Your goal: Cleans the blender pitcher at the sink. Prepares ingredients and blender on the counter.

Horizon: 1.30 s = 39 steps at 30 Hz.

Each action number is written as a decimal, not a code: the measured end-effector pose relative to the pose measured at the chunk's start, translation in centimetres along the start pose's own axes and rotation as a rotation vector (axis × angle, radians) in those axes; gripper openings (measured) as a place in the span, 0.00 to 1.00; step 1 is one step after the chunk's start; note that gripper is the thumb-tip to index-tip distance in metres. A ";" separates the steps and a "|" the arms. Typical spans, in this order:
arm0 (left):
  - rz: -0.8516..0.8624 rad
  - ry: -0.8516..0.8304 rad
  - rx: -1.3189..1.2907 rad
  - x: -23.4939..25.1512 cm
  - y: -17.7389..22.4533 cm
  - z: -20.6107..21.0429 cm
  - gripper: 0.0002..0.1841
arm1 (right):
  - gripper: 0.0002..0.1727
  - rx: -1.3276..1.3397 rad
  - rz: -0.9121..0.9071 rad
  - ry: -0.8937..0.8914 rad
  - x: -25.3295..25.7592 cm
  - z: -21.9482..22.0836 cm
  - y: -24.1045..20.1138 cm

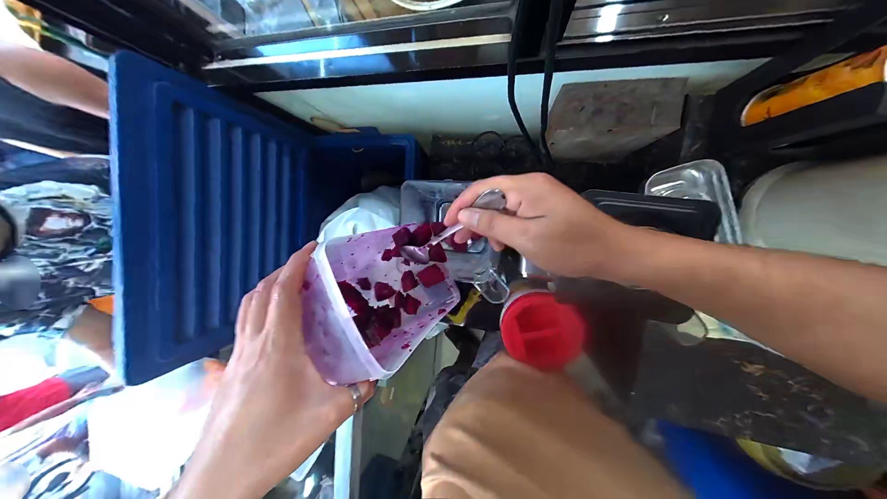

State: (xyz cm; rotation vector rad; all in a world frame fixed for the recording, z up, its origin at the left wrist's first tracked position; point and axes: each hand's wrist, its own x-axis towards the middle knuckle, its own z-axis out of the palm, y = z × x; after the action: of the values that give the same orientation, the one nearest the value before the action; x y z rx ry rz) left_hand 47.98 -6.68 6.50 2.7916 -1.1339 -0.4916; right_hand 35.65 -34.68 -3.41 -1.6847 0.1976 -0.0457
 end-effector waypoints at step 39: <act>-0.041 -0.004 -0.008 -0.2 0.2 0.4 0.69 | 0.14 0.032 0.090 -0.193 -0.9 3.9 -1.8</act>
State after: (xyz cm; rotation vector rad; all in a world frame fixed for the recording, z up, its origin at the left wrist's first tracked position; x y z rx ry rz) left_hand 47.60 -6.63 6.23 2.8134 -1.0742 -0.5044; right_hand 35.48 -30.55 -2.05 -1.6349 0.1266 0.1793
